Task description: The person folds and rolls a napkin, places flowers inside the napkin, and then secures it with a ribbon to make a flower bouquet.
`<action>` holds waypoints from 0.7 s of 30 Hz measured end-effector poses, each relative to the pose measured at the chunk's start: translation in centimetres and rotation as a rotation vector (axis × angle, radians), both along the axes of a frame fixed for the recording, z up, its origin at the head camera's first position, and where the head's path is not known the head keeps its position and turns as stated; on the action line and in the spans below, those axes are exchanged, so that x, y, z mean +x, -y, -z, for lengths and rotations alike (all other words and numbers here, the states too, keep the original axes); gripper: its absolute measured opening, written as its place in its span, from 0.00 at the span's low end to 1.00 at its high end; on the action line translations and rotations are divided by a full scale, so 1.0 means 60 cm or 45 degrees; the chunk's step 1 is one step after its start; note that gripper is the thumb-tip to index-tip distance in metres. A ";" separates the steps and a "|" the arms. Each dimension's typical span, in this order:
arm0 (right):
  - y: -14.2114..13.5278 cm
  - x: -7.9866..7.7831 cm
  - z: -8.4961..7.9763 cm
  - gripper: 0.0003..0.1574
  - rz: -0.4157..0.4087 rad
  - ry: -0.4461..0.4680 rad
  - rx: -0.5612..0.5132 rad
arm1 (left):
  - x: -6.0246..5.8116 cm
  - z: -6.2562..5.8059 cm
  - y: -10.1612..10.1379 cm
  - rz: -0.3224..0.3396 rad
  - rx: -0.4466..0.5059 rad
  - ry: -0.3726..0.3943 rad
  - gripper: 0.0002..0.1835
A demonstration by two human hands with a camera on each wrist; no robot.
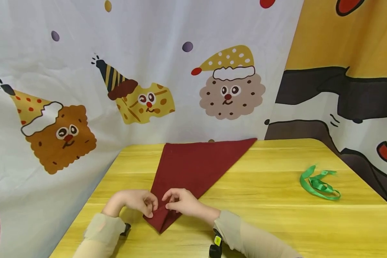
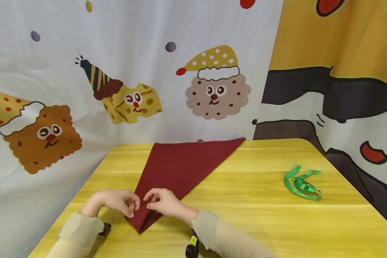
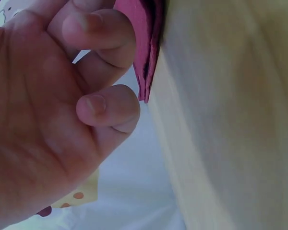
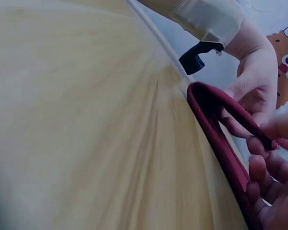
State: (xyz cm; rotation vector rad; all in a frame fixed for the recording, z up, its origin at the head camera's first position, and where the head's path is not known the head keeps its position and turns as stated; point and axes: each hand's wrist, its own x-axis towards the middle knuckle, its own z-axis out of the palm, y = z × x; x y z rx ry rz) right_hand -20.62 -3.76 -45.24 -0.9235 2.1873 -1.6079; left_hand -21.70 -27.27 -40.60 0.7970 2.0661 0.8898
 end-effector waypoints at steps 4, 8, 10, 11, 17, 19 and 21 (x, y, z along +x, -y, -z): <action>-0.008 -0.007 0.004 0.08 -0.107 -0.060 0.115 | -0.005 0.005 0.000 0.021 0.015 0.054 0.10; -0.010 -0.010 0.007 0.07 -0.186 -0.148 0.234 | -0.009 0.004 0.000 0.073 0.038 0.109 0.11; -0.010 -0.010 0.007 0.07 -0.207 -0.195 0.288 | -0.010 0.002 0.000 0.096 0.044 0.123 0.10; -0.009 -0.009 0.007 0.06 -0.213 -0.219 0.313 | -0.011 0.002 0.001 0.107 0.048 0.120 0.09; -0.006 -0.005 0.007 0.05 -0.201 -0.381 0.428 | -0.010 0.002 0.002 0.159 0.072 0.110 0.05; -0.006 -0.004 0.009 0.05 -0.201 -0.440 0.453 | -0.009 0.003 0.002 0.154 0.068 0.122 0.06; -0.006 -0.005 0.013 0.05 -0.207 -0.496 0.469 | -0.008 0.005 0.003 0.135 0.057 0.127 0.07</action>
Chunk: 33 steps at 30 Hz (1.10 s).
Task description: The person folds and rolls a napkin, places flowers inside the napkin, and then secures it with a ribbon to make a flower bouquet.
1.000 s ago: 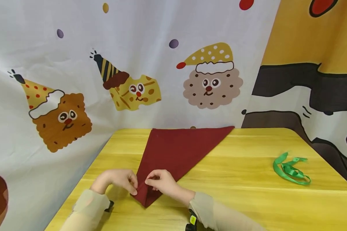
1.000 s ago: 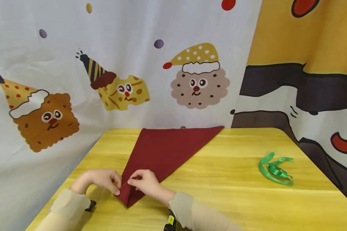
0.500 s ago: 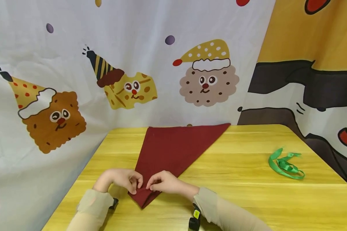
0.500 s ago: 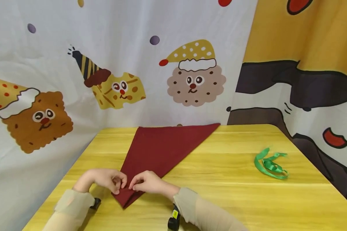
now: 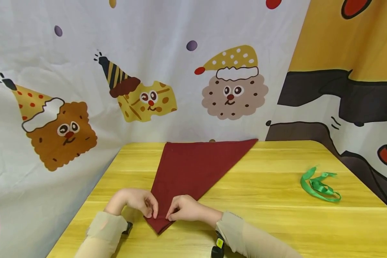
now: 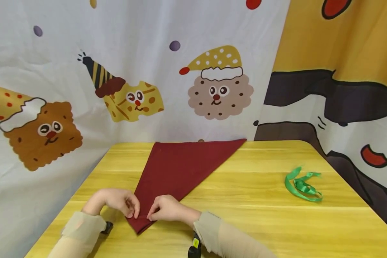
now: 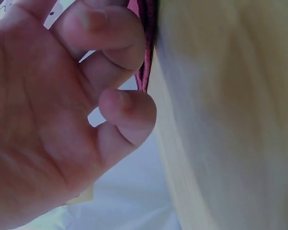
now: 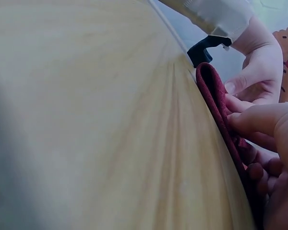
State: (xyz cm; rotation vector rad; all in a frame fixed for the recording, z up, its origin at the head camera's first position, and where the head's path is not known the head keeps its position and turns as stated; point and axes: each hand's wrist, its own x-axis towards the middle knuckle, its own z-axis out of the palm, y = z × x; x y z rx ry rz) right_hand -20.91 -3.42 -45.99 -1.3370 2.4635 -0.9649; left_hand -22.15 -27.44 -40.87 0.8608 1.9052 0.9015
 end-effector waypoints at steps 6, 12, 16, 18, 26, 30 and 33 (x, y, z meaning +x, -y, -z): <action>-0.004 -0.004 0.007 0.03 -0.023 -0.011 -0.018 | 0.006 0.002 -0.001 -0.085 -0.034 -0.007 0.08; -0.004 -0.006 0.004 0.03 -0.023 -0.022 -0.035 | 0.014 0.001 0.002 -0.130 -0.024 0.038 0.08; -0.004 -0.012 0.001 0.02 -0.024 -0.057 -0.021 | 0.013 -0.002 0.003 -0.136 -0.001 0.044 0.08; -0.004 -0.014 0.000 0.02 -0.037 -0.046 -0.021 | 0.012 -0.003 0.004 -0.137 -0.001 0.038 0.08; -0.009 -0.018 0.001 0.03 -0.051 -0.025 -0.024 | 0.006 0.000 0.004 -0.100 0.009 0.031 0.09; -0.012 -0.016 0.003 0.02 -0.045 -0.008 -0.018 | 0.003 0.005 0.001 -0.045 0.020 0.029 0.10; -0.013 -0.017 0.002 0.02 -0.036 -0.033 -0.014 | 0.000 0.006 0.001 -0.018 0.034 0.047 0.11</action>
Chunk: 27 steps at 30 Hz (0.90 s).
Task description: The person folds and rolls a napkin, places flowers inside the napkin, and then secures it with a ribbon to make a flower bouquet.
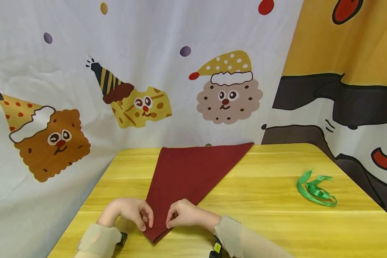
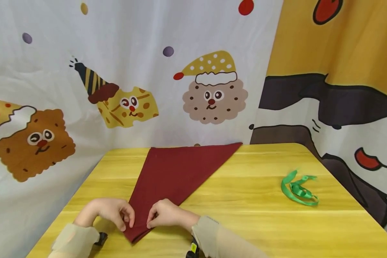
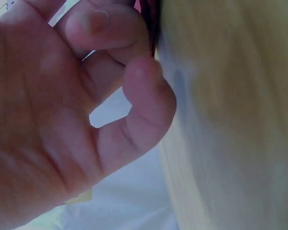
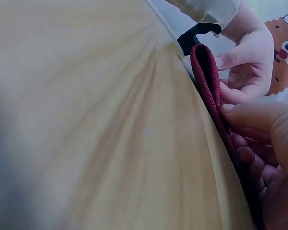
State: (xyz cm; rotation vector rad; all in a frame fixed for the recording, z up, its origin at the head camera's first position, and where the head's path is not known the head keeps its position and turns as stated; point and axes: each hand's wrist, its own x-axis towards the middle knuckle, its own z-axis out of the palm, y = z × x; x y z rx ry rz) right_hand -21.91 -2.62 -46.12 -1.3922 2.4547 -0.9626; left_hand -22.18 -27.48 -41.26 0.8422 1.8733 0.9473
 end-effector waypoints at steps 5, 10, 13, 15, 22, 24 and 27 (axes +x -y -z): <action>0.002 0.000 -0.002 0.02 -0.015 -0.014 -0.009 | 0.001 -0.001 0.003 0.015 0.006 0.001 0.11; 0.003 -0.002 -0.003 0.02 -0.058 -0.005 -0.017 | 0.004 -0.003 0.005 0.004 -0.017 -0.028 0.11; 0.004 -0.001 0.000 0.02 -0.072 0.002 -0.020 | 0.007 -0.003 0.006 -0.009 -0.049 -0.050 0.11; 0.003 -0.001 0.003 0.02 -0.083 0.005 -0.020 | 0.009 -0.003 0.006 -0.011 -0.066 -0.066 0.11; -0.008 -0.003 0.004 0.03 -0.086 0.023 -0.031 | 0.005 -0.006 -0.002 0.022 -0.043 -0.063 0.12; -0.010 -0.005 0.004 0.04 -0.086 0.026 -0.046 | 0.003 -0.008 -0.003 0.026 -0.045 -0.069 0.12; -0.010 -0.008 0.008 0.03 -0.095 0.027 -0.064 | 0.003 -0.009 -0.003 0.032 -0.059 -0.085 0.12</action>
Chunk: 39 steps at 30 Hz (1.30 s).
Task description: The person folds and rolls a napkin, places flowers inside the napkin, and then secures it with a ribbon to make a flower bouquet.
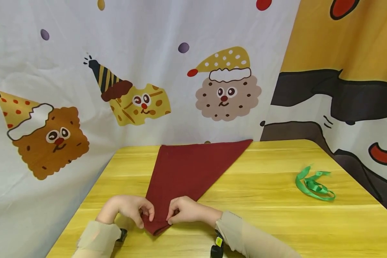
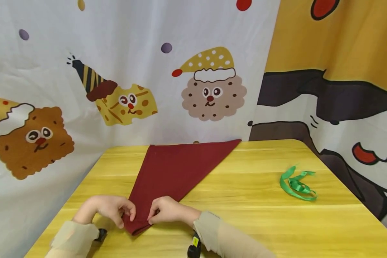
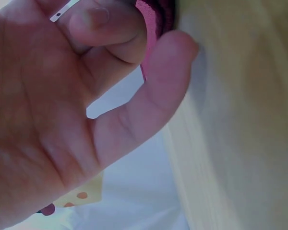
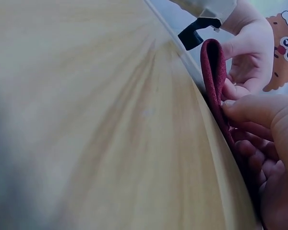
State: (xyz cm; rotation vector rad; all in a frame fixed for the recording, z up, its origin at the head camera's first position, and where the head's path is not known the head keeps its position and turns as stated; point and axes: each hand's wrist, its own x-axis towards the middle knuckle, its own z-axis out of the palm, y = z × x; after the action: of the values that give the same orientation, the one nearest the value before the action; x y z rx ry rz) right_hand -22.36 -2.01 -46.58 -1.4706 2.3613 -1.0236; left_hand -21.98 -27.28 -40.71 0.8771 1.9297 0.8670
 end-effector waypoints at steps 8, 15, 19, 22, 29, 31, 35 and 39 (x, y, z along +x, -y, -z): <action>0.001 -0.004 0.007 0.02 -0.010 0.010 -0.035 | 0.004 -0.007 0.001 0.014 -0.005 -0.013 0.13; 0.001 -0.002 0.004 0.03 -0.010 0.011 -0.043 | 0.006 -0.010 0.001 0.003 0.008 0.004 0.15; 0.001 -0.001 0.005 0.03 -0.017 0.036 -0.056 | 0.007 -0.007 0.001 -0.005 0.014 -0.002 0.14; 0.002 -0.001 0.004 0.04 -0.022 0.044 -0.066 | 0.007 -0.005 0.002 -0.018 0.038 -0.008 0.13; 0.004 0.003 -0.005 0.12 0.024 0.031 -0.020 | 0.002 -0.004 0.002 -0.034 0.150 -0.113 0.07; 0.004 0.006 -0.008 0.13 0.039 0.062 -0.013 | 0.001 -0.006 0.000 -0.036 0.177 -0.168 0.06; 0.006 0.012 -0.011 0.14 0.057 0.104 -0.013 | 0.000 -0.008 -0.005 -0.055 0.198 -0.250 0.03; 0.010 0.016 -0.012 0.14 0.094 0.090 -0.010 | 0.000 -0.013 -0.011 -0.107 0.190 -0.318 0.01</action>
State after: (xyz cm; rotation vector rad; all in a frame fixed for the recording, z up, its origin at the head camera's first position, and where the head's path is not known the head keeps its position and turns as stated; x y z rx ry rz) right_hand -21.37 -2.59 -45.84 -1.3358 2.3808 -1.0843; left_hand -22.01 -26.61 -39.91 1.0398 2.1503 1.0005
